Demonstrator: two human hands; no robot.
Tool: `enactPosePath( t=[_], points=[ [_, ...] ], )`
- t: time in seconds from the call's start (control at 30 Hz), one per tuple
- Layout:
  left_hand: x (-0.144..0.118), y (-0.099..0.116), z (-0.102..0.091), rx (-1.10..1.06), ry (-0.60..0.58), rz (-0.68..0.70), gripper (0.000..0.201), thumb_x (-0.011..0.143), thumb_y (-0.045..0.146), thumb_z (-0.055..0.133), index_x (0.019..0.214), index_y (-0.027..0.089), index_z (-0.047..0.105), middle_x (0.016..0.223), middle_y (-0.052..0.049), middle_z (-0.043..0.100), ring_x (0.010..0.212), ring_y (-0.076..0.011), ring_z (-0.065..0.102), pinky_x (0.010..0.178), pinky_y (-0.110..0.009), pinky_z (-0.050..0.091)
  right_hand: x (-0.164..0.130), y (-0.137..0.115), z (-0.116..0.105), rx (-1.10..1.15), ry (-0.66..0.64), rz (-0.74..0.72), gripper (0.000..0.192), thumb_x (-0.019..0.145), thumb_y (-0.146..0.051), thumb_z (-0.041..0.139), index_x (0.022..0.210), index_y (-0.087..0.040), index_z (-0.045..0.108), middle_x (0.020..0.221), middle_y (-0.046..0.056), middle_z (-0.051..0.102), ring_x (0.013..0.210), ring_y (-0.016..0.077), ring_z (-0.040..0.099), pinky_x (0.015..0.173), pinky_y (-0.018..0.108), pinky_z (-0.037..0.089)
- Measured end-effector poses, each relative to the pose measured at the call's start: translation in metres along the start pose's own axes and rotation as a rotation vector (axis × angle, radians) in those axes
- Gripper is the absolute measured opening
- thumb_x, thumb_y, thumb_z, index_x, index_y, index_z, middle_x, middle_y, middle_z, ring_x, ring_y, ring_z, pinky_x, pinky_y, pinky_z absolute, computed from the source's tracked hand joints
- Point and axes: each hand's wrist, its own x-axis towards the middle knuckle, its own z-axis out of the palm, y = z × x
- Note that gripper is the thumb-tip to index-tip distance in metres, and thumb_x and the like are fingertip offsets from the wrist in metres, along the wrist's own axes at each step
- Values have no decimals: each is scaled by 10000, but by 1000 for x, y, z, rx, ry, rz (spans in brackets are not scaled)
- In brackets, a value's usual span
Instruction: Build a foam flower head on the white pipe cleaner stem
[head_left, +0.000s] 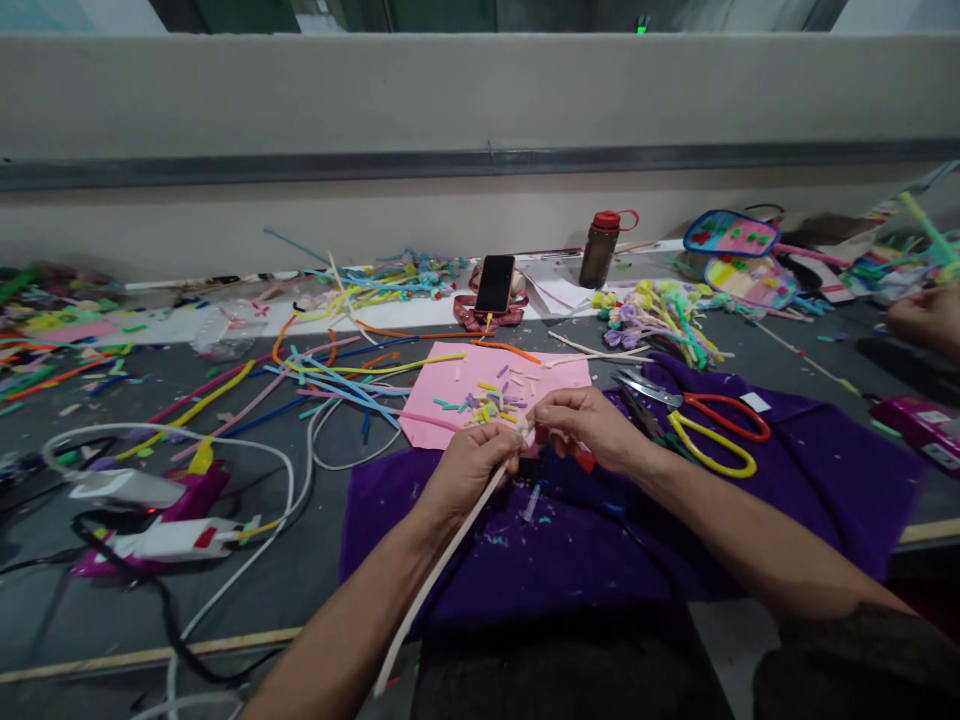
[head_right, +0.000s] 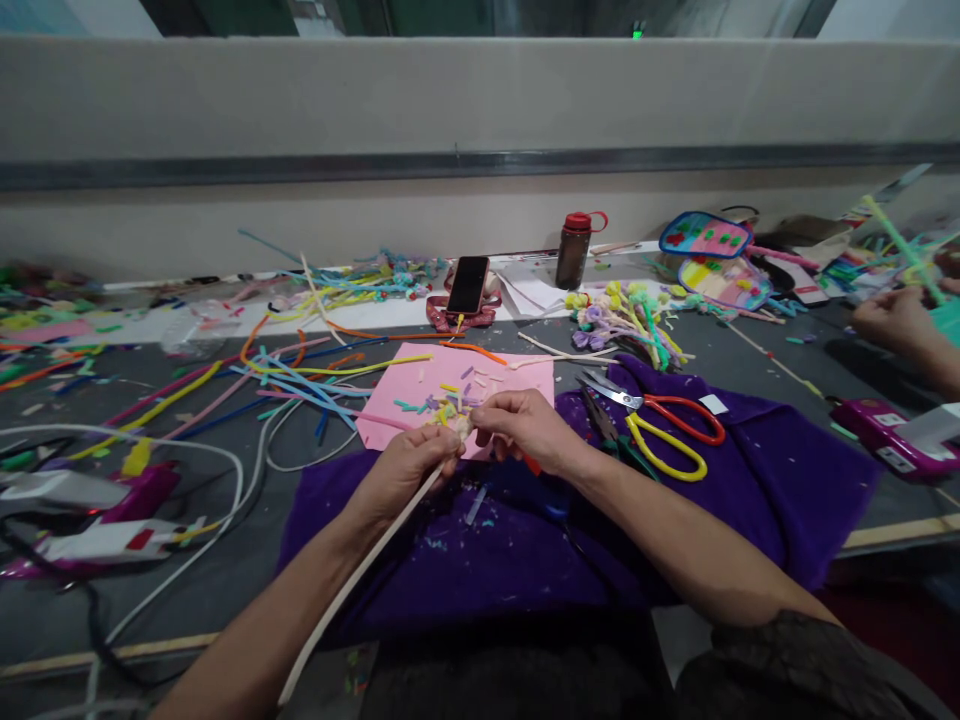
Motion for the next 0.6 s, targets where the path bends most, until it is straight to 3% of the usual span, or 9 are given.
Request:
enactPosePath(
  t=[0.23,0.4,0.6],
  points=[
    [0,1,0,14,-28,6,264,707,372,591,582,145,540,415,48,442,337,-41,293,374,-189,176,0,2,2,-42,36,-51,189,713,-312,632,690,-125,626,553,-19,596,384,46,478,358,159,312],
    [-4,5,3,49,4,43,219,691,349,622,621,148,568,468,46,490,376,-40,320,400,-187,202,1,1,3,27,-13,41,201,709,-304,625,626,-123,599,487,-25,567,344,41,448,321,150,263],
    [-7,6,3,95,-13,66,230,696,351,627,619,147,555,489,43,496,421,-50,354,433,-190,233,2,4,0,159,-67,105,186,690,-289,648,643,-116,600,523,-9,604,343,31,455,323,133,291]
  ],
)
